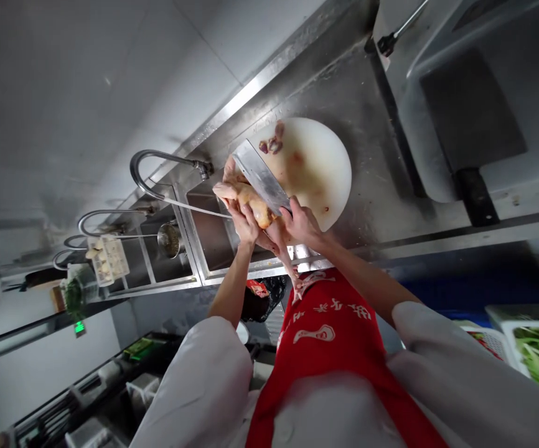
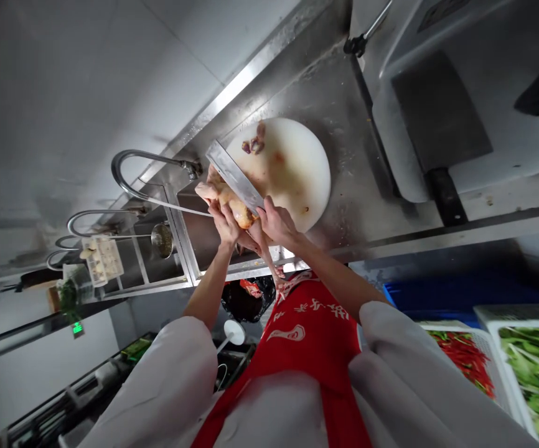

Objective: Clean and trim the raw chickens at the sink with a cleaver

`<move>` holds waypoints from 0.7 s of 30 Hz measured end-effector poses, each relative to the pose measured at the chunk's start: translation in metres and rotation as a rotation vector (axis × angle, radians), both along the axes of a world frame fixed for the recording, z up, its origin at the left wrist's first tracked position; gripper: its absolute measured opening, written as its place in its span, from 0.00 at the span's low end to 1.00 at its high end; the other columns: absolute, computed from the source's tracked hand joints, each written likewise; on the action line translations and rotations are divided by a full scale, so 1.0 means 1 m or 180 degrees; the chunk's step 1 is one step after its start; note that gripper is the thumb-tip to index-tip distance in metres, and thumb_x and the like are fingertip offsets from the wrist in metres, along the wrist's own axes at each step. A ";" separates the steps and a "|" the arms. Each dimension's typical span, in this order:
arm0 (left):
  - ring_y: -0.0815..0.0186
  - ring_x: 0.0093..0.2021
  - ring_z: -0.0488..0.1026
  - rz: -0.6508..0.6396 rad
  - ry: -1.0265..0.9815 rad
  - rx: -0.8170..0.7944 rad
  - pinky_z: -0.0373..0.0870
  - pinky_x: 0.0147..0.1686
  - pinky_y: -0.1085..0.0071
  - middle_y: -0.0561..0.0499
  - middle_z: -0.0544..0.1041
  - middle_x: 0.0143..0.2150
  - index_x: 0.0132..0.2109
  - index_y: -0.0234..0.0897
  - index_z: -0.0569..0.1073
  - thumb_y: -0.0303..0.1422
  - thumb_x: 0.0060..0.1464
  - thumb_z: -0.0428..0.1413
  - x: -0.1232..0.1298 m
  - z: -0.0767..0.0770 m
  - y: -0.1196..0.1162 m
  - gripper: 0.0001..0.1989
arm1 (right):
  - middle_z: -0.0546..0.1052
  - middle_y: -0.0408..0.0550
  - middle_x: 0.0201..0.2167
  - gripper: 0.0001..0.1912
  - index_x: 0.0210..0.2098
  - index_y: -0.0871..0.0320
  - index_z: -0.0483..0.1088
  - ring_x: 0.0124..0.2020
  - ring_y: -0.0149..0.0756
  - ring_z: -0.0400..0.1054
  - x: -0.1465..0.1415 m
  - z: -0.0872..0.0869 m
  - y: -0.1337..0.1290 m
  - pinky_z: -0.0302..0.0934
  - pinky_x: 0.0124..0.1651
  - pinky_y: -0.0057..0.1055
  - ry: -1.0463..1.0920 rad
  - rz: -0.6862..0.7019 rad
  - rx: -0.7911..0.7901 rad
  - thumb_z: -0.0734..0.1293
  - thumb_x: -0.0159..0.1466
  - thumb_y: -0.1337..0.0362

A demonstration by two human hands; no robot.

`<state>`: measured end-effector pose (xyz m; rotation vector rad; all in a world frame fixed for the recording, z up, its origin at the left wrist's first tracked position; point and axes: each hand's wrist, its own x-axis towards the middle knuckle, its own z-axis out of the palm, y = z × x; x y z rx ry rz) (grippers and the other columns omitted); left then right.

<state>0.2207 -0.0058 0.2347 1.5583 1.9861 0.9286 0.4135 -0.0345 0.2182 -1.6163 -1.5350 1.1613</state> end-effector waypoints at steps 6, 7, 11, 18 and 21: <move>0.40 0.71 0.58 -0.0436 0.1832 0.0046 0.60 0.69 0.45 0.28 0.58 0.70 0.76 0.32 0.52 0.55 0.54 0.64 0.003 -0.009 -0.024 0.53 | 0.75 0.47 0.26 0.16 0.49 0.58 0.67 0.27 0.39 0.68 0.000 -0.012 0.005 0.51 0.29 0.31 0.0034 -0.0529 -0.0411 0.58 0.73 0.53; 0.37 0.71 0.57 -0.0498 0.1988 -0.0055 0.60 0.69 0.42 0.27 0.57 0.71 0.77 0.31 0.49 0.55 0.50 0.66 0.005 -0.009 -0.025 0.59 | 0.75 0.47 0.27 0.15 0.48 0.58 0.68 0.27 0.39 0.68 0.003 -0.015 0.006 0.52 0.30 0.31 0.0025 -0.0600 -0.0437 0.59 0.72 0.53; 0.34 0.70 0.57 -0.0739 0.2145 -0.0303 0.60 0.68 0.40 0.25 0.59 0.70 0.77 0.28 0.49 0.54 0.51 0.66 0.011 -0.003 -0.015 0.58 | 0.76 0.50 0.30 0.14 0.46 0.58 0.69 0.32 0.41 0.70 0.010 -0.028 0.007 0.58 0.34 0.32 0.0048 -0.0833 -0.0373 0.62 0.72 0.54; 0.36 0.65 0.65 -0.1196 0.2129 -0.0351 0.65 0.66 0.45 0.22 0.66 0.64 0.74 0.18 0.52 0.46 0.54 0.66 0.000 0.018 0.000 0.53 | 0.76 0.49 0.32 0.12 0.45 0.57 0.68 0.37 0.42 0.72 0.005 -0.026 0.007 0.63 0.38 0.33 0.0482 -0.0949 -0.0020 0.63 0.71 0.54; 0.37 0.64 0.69 -0.1187 0.2121 -0.0435 0.70 0.62 0.47 0.25 0.68 0.64 0.73 0.23 0.54 0.45 0.51 0.67 -0.007 0.022 0.003 0.52 | 0.77 0.50 0.33 0.12 0.46 0.57 0.67 0.37 0.43 0.73 -0.002 -0.020 0.010 0.63 0.38 0.33 0.0662 -0.0939 0.0007 0.63 0.71 0.55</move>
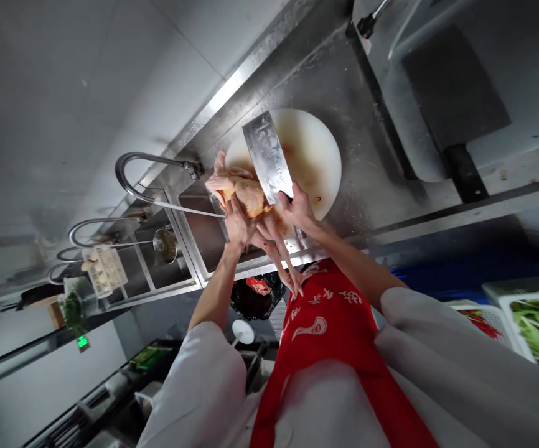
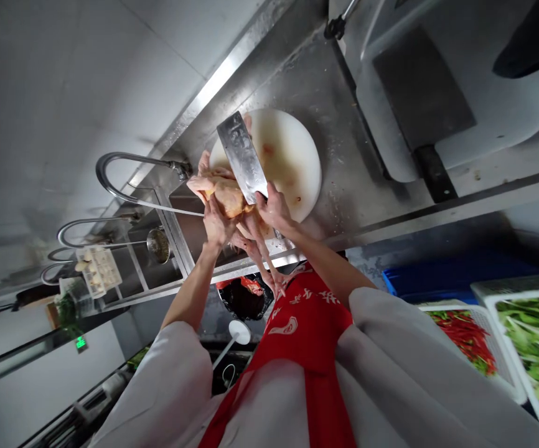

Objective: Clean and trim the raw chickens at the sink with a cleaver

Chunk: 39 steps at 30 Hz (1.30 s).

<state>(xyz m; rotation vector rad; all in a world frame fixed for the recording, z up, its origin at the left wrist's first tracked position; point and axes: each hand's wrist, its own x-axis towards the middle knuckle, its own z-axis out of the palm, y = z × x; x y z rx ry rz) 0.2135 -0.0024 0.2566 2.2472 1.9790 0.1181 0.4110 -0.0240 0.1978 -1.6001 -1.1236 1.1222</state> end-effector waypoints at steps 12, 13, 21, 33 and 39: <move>0.40 0.59 0.76 0.0164 0.0201 -0.0231 0.74 0.59 0.50 0.30 0.76 0.60 0.69 0.28 0.61 0.34 0.44 0.66 0.002 0.009 0.013 0.46 | 0.74 0.47 0.26 0.12 0.47 0.55 0.68 0.29 0.43 0.71 -0.008 -0.001 -0.022 0.52 0.31 0.32 -0.0165 0.0170 -0.0362 0.62 0.71 0.54; 0.40 0.59 0.77 0.0186 0.0209 -0.0250 0.74 0.58 0.50 0.30 0.76 0.60 0.68 0.28 0.61 0.33 0.44 0.66 0.002 0.010 0.013 0.45 | 0.73 0.47 0.25 0.12 0.46 0.55 0.68 0.28 0.44 0.70 -0.009 -0.002 -0.025 0.52 0.30 0.32 -0.0160 0.0182 -0.0409 0.62 0.71 0.54; 0.44 0.50 0.81 0.0293 0.0259 -0.0336 0.77 0.50 0.54 0.34 0.81 0.50 0.63 0.29 0.64 0.32 0.41 0.66 -0.005 0.014 0.013 0.41 | 0.74 0.46 0.27 0.11 0.44 0.53 0.66 0.32 0.43 0.72 -0.008 -0.005 -0.012 0.58 0.33 0.33 0.0161 -0.0342 -0.0186 0.63 0.71 0.53; 0.46 0.46 0.81 0.0291 -0.0001 -0.0266 0.78 0.46 0.54 0.38 0.82 0.48 0.59 0.34 0.68 0.33 0.39 0.66 -0.009 0.008 0.015 0.37 | 0.71 0.44 0.24 0.13 0.46 0.54 0.66 0.27 0.41 0.69 -0.018 0.006 -0.029 0.54 0.30 0.31 -0.0218 0.0131 -0.0291 0.59 0.72 0.53; 0.47 0.45 0.81 0.0339 -0.0107 -0.0353 0.79 0.46 0.55 0.38 0.82 0.47 0.58 0.33 0.68 0.33 0.39 0.66 -0.007 0.005 0.015 0.36 | 0.71 0.46 0.25 0.13 0.48 0.57 0.66 0.28 0.40 0.67 -0.019 0.009 -0.017 0.52 0.31 0.32 -0.0368 0.0256 -0.0342 0.58 0.72 0.56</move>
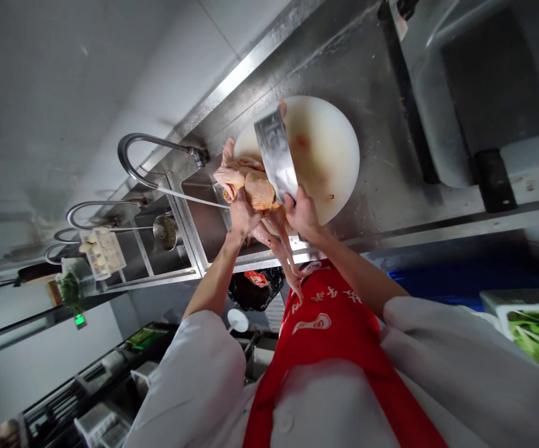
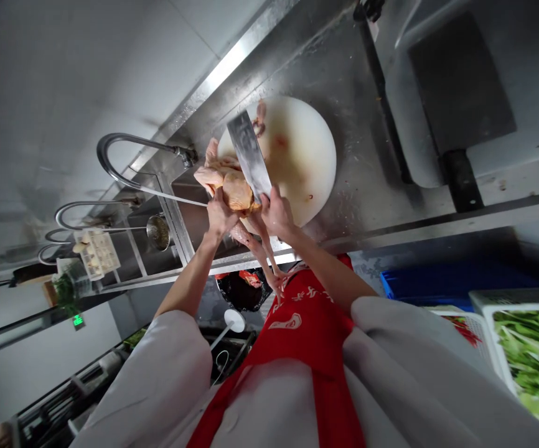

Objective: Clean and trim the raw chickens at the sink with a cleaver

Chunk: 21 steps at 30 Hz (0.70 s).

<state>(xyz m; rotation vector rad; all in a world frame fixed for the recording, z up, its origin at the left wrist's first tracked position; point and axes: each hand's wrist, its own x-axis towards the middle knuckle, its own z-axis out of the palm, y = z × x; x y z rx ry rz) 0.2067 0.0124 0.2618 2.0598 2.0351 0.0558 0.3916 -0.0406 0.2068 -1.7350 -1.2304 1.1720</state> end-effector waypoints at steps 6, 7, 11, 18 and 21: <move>0.48 0.43 0.81 0.0186 -0.0196 -0.0013 0.79 0.44 0.56 0.40 0.82 0.45 0.58 0.34 0.68 0.35 0.38 0.68 -0.004 0.003 -0.003 0.38 | 0.66 0.43 0.22 0.12 0.42 0.56 0.66 0.24 0.37 0.62 0.006 0.003 -0.008 0.48 0.30 0.31 -0.0015 0.0300 0.0076 0.59 0.71 0.54; 0.49 0.43 0.81 0.0190 -0.0241 -0.0022 0.79 0.43 0.57 0.40 0.82 0.45 0.58 0.34 0.68 0.35 0.38 0.68 -0.004 0.003 -0.003 0.38 | 0.66 0.42 0.21 0.13 0.42 0.56 0.67 0.24 0.37 0.61 0.007 0.003 -0.013 0.48 0.30 0.31 -0.0056 0.0372 0.0033 0.59 0.71 0.54; 0.51 0.43 0.81 0.0258 -0.0444 0.0087 0.79 0.43 0.58 0.43 0.82 0.45 0.58 0.34 0.69 0.34 0.41 0.65 -0.006 -0.003 -0.003 0.34 | 0.68 0.44 0.21 0.16 0.43 0.56 0.68 0.24 0.39 0.65 0.006 0.003 -0.014 0.51 0.29 0.32 -0.0130 0.0366 -0.0021 0.57 0.73 0.52; 0.51 0.47 0.80 0.0063 -0.0459 0.0304 0.78 0.46 0.58 0.43 0.80 0.50 0.63 0.35 0.65 0.35 0.43 0.68 -0.010 -0.017 -0.010 0.40 | 0.71 0.47 0.25 0.13 0.42 0.55 0.68 0.28 0.40 0.67 0.026 -0.001 0.003 0.54 0.32 0.32 -0.0211 0.0669 0.0095 0.59 0.73 0.53; 0.51 0.47 0.80 0.0077 -0.0579 0.0283 0.78 0.47 0.57 0.43 0.80 0.50 0.64 0.35 0.65 0.33 0.44 0.68 -0.013 -0.011 -0.007 0.40 | 0.72 0.48 0.27 0.12 0.40 0.55 0.69 0.31 0.41 0.67 0.057 0.000 -0.006 0.55 0.33 0.33 -0.0422 0.0698 0.0133 0.61 0.71 0.54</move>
